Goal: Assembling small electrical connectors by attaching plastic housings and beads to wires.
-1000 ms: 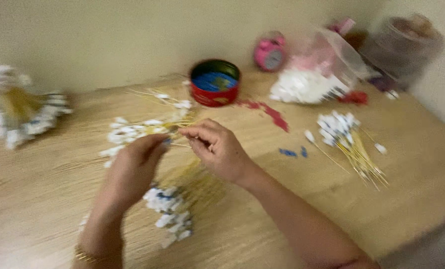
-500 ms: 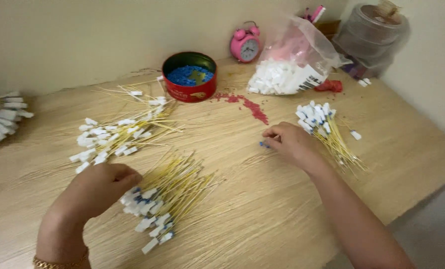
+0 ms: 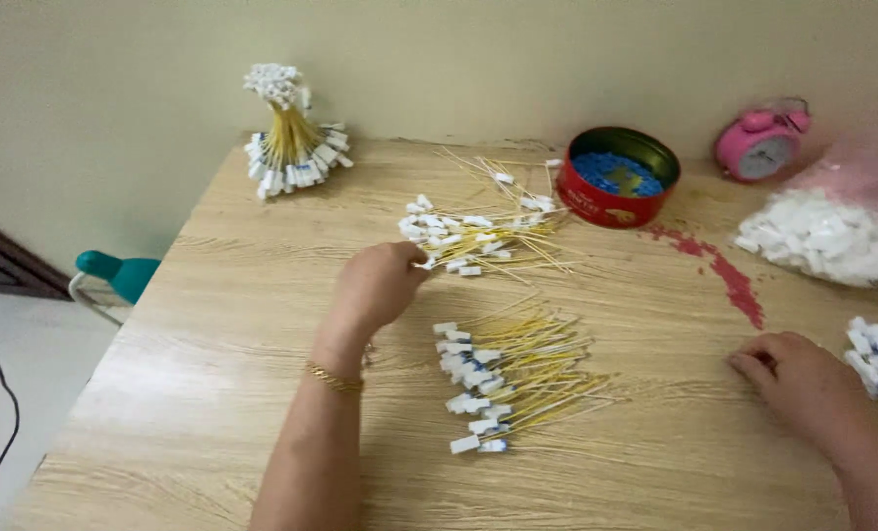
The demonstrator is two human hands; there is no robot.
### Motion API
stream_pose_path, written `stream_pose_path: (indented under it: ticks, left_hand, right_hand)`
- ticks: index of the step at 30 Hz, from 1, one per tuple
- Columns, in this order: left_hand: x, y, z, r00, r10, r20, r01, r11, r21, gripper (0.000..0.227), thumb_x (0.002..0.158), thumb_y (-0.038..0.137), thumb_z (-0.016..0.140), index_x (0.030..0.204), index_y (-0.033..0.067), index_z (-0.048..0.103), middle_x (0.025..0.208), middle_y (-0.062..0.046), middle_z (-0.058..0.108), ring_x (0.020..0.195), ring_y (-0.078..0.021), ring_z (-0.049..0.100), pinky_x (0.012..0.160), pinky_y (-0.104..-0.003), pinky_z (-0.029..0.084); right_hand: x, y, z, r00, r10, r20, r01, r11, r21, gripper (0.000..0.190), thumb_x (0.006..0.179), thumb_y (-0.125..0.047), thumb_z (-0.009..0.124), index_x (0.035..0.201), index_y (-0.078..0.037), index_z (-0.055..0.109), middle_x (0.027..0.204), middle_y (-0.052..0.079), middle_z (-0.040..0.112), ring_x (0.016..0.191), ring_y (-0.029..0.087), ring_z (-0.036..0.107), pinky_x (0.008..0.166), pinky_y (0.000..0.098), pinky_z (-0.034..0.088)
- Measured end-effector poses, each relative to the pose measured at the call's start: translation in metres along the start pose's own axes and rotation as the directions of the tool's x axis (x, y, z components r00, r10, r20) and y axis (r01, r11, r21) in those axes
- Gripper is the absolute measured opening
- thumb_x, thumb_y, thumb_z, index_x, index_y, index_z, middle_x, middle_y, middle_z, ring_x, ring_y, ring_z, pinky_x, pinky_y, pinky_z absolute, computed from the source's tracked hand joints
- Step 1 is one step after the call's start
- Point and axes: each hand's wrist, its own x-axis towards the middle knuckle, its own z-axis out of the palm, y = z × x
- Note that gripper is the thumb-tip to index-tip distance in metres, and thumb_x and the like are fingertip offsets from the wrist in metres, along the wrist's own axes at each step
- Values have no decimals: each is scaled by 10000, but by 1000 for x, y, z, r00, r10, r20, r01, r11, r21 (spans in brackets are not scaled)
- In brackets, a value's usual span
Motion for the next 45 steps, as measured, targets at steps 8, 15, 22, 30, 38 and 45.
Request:
stream_pose_path:
  ticks: [8,15,22,30,38,45]
  left_hand:
    - [19,34,48,984,165,-66,-163,986,30,162,904,237,687,1004,161,789,1021,-127,735,926,-313,710,820,-466,568]
    - [29,40,75,989,148,-10,-143,968,204,209,904,267,723,996,84,762,1053,-138,702,965,-303,704,814,-443,586]
    - [0,67,24,998,27,48,-25,998,-57,251,1027,289,627,1158,86,692,932,-92,738,853,-234,706,784,-396,561]
    - [-11,83,14,985,168,-31,-87,336,-938,183,971,154,720,1087,13,705,906,-57,729,770,-112,652,670,-261,570]
    - [-18,97,13,981,189,35,20,85,-996,209,984,164,673,1100,-7,707,924,-74,747,812,-137,702,722,-283,612]
    - [-19,102,15,990,138,9,-30,277,-961,351,936,96,691,1277,36,638,987,-78,723,850,-126,704,772,-279,615]
  right_hand:
    - [-23,-64,-51,970,-9,-242,115,895,430,294,901,-297,786,1077,-62,758,909,103,757,788,196,718,739,354,590]
    - [-39,-154,-103,902,-237,-361,432,513,742,244,859,-216,774,1065,-89,752,975,68,781,869,142,742,783,281,627]
    - [-45,-224,-97,879,-384,-282,416,332,847,166,943,-142,689,1066,-52,755,968,75,795,874,141,767,774,299,624]
    - [-47,-239,-95,864,-383,-326,391,103,915,175,961,-99,659,1100,-15,723,998,52,762,913,120,739,827,272,641]
    - [-36,-233,-83,861,-333,-385,392,-48,919,164,976,-96,657,1103,-10,714,994,53,750,914,130,732,835,282,627]
    - [-34,-228,-82,850,-291,-440,431,-98,897,166,974,-104,665,1117,-26,702,985,39,735,888,99,695,815,254,602]
